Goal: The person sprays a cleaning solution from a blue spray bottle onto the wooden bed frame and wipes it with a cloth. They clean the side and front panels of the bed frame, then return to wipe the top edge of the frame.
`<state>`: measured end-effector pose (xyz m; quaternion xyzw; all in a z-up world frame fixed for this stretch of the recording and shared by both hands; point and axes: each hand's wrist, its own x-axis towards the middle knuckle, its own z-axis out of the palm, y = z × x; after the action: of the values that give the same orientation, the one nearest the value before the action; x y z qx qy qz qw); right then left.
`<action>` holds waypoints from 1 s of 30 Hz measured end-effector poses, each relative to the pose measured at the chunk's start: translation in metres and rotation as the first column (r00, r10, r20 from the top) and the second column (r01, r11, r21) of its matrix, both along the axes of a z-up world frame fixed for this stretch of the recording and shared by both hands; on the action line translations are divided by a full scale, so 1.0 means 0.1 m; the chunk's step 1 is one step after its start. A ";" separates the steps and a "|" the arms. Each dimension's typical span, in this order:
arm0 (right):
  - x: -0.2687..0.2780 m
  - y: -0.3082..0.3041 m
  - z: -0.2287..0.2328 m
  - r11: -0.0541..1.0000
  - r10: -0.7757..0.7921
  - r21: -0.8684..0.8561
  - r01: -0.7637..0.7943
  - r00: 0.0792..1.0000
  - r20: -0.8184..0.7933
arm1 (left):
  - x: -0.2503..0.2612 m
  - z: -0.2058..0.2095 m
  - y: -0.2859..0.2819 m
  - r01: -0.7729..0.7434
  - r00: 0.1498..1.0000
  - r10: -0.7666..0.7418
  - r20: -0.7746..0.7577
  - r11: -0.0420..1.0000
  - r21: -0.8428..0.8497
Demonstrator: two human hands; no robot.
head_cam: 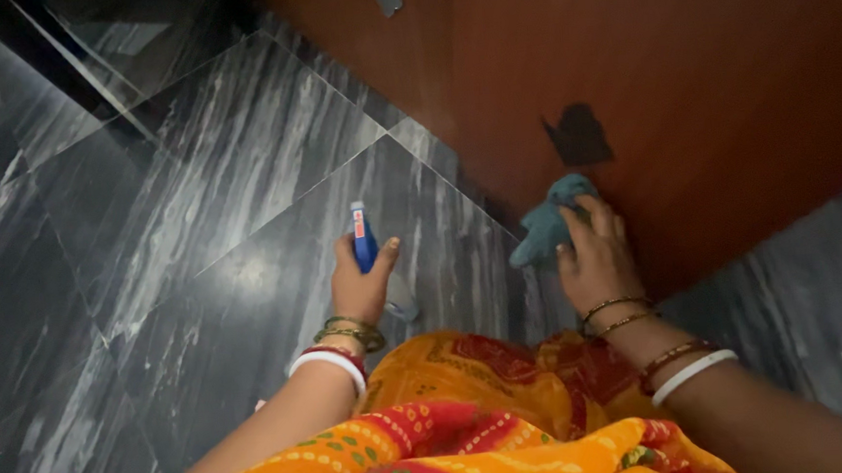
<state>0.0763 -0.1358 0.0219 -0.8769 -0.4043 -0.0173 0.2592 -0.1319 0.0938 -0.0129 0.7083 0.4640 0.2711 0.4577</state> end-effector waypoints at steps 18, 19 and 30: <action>-0.57 -0.47 0.98 0.873 0.244 0.488 -0.001 0.867 -0.435 | 0.72 0.69 -1.27 0.434 0.744 -0.455 0.489 0.886 0.163; -0.53 -0.49 1.02 0.863 0.264 0.497 -0.090 0.919 -0.293 | 0.85 0.71 -1.37 0.489 0.723 -0.449 0.524 0.870 0.071; 0.56 -1.06 2.13 0.924 -0.228 0.373 -0.083 0.665 0.711 | 2.17 0.73 -0.88 0.133 0.946 -0.221 0.239 0.933 0.334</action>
<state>0.1323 -0.2420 0.2354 -0.7425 -0.4275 -0.4601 0.2330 0.0847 0.0057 0.0600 0.7669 0.2812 0.3934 0.4218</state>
